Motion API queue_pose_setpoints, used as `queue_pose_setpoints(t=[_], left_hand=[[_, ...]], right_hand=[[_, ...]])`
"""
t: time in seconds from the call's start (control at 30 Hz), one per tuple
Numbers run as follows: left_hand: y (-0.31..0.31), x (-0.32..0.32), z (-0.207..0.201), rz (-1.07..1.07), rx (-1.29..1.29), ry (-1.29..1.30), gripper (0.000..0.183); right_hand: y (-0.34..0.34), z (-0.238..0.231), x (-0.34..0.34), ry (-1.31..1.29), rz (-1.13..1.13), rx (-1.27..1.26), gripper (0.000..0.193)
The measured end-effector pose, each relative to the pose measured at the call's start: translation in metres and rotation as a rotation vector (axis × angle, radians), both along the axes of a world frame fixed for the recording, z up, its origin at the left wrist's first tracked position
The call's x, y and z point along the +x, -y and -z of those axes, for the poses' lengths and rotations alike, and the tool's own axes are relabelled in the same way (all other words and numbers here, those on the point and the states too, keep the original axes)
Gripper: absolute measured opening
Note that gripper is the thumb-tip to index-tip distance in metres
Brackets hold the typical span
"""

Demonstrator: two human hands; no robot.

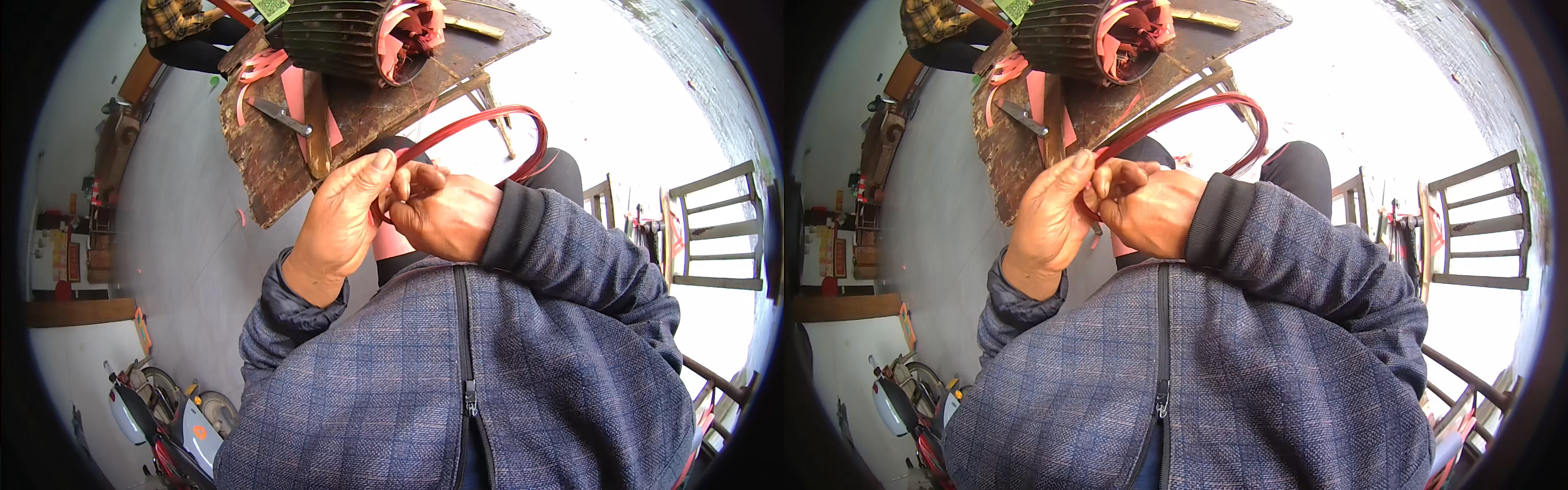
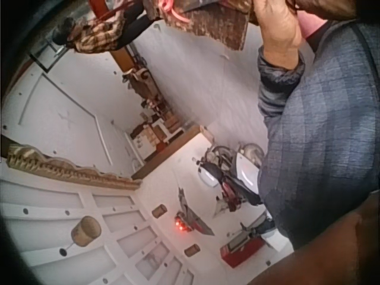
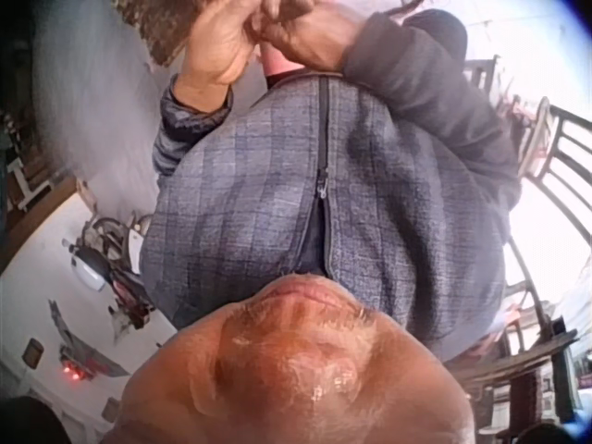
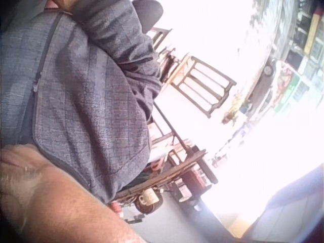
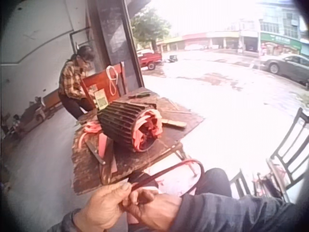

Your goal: The person cuts a pink insulating sheet with a knife and inserts it into a motor stator. They then pull a bundle of red copper wire from the stator, straighten and align it, and reinsert the bundle into the stator slots.

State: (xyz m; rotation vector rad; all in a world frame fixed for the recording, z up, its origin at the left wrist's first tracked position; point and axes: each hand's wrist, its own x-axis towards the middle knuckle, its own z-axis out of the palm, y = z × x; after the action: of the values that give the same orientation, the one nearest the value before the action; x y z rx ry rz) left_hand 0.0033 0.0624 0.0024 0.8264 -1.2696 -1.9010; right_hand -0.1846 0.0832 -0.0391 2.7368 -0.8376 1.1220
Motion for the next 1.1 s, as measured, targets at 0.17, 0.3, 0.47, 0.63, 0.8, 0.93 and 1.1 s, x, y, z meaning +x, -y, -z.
queue_pose_setpoints(t=[0.17, 0.3, 0.47, 0.63, 0.8, 0.93, 1.1], left_hand=[[0.019, -0.014, 0.012, 0.180, 0.148, -0.011, 0.038], [0.028, -0.010, 0.005, 0.169, 0.203, 0.026, 0.037], [0.009, -0.009, 0.003, 0.020, 0.105, -0.159, 0.025], [0.007, -0.008, -0.012, 0.042, -0.097, -0.300, 0.033], [0.014, -0.018, -0.024, 0.041, 0.064, -0.348, 0.040], [0.014, -0.027, -0.028, 0.044, -0.010, -0.370, 0.047], [0.022, -0.034, -0.026, 0.140, -0.157, -0.387, 0.052]], right_hand=[[-0.009, 0.012, -0.005, -0.316, -0.081, 0.251, 0.014], [0.003, 0.014, -0.007, 0.017, -0.142, 0.204, 0.011], [-0.001, 0.008, -0.008, 0.397, -0.190, 0.351, 0.010], [0.010, 0.025, -0.035, 0.081, -0.022, 0.627, 0.007], [0.017, 0.044, -0.075, 0.108, -0.086, 0.545, 0.020], [-0.002, 0.025, -0.065, 0.255, -0.157, 0.573, 0.027], [-0.001, -0.008, -0.031, 0.368, -0.181, 0.781, 0.022]])
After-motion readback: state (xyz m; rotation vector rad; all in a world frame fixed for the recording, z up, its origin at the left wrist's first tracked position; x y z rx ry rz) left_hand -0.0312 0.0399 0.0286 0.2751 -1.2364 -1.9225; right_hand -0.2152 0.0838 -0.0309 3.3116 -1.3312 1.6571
